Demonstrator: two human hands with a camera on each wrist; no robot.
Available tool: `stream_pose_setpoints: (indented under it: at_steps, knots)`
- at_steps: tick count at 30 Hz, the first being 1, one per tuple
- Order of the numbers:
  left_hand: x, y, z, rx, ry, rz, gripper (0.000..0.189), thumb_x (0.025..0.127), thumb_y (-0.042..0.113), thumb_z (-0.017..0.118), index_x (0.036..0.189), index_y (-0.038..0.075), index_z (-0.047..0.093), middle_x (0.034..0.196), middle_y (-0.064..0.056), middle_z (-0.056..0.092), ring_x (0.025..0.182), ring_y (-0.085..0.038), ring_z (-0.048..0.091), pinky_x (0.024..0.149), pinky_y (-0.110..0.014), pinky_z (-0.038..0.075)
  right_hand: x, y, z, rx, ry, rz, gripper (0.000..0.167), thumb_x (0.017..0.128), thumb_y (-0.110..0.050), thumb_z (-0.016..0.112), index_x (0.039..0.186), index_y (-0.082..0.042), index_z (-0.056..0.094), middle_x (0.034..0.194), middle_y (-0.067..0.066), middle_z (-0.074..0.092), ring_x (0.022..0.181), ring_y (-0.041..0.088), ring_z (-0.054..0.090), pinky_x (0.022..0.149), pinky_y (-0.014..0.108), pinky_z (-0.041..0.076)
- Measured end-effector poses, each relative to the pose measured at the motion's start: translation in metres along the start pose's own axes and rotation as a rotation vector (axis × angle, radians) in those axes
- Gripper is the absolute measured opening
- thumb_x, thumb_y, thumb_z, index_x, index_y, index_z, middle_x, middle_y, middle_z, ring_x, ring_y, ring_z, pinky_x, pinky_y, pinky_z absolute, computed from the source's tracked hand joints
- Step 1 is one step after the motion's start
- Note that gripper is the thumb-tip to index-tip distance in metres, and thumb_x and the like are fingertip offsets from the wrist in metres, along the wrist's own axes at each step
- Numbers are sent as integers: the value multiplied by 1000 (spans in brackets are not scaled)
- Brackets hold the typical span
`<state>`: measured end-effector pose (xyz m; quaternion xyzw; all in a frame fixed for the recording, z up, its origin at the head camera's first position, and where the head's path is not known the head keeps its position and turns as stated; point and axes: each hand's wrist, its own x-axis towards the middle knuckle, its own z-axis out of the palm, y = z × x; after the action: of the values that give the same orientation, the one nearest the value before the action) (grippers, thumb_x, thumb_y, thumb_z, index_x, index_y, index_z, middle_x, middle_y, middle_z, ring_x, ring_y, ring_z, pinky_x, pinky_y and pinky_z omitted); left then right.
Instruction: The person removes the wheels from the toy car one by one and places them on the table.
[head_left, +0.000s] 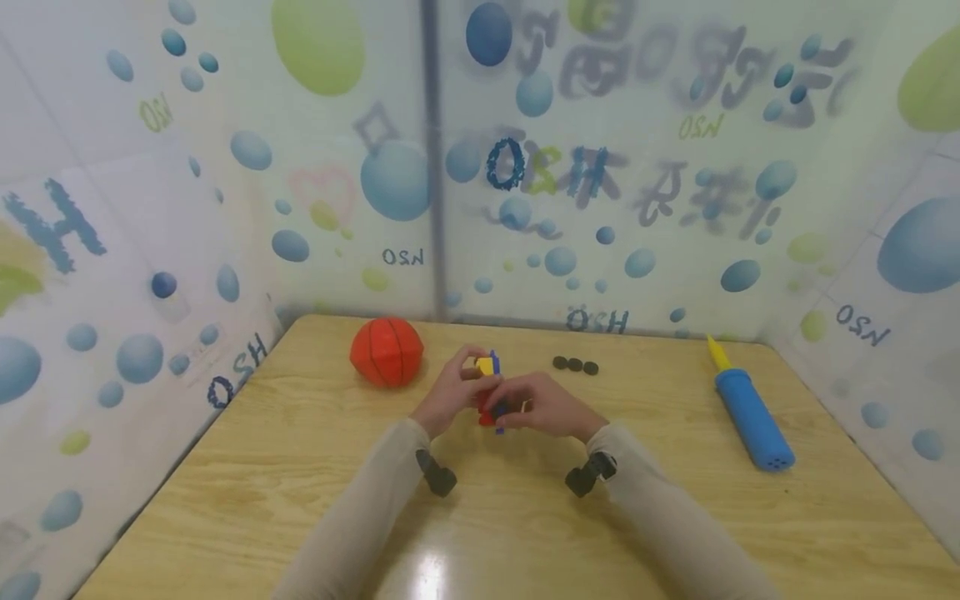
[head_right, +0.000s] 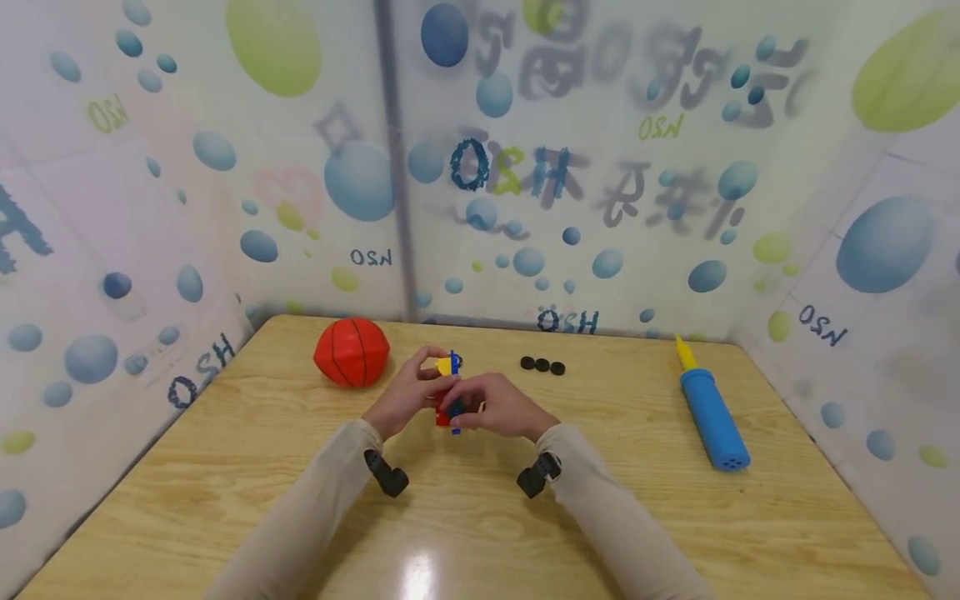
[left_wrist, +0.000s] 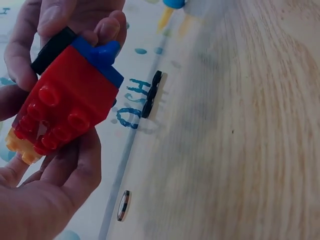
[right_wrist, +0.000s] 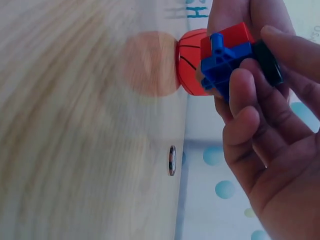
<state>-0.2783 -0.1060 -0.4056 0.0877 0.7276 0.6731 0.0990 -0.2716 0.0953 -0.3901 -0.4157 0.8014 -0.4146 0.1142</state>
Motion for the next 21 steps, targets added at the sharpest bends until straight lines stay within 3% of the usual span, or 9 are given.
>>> stream_pose_setpoints:
  at_steps: [11, 21]
  knots:
    - [0, 2, 2, -15, -24, -34, 37, 98, 14, 63, 130, 21, 46, 114, -13, 62, 95, -20, 67, 79, -31, 59, 0, -1, 6, 5, 48, 59, 20, 87, -13, 78, 106, -14, 73, 107, 5, 75, 84, 11, 67, 74, 27, 59]
    - [1, 1, 4, -6, -28, -9, 33, 98, 11, 62, 126, 19, 47, 109, -10, 58, 95, -20, 65, 74, -29, 59, 2, -3, 10, 29, 94, 66, 17, 83, -5, 79, 98, -12, 73, 107, 8, 75, 89, 13, 67, 75, 26, 59]
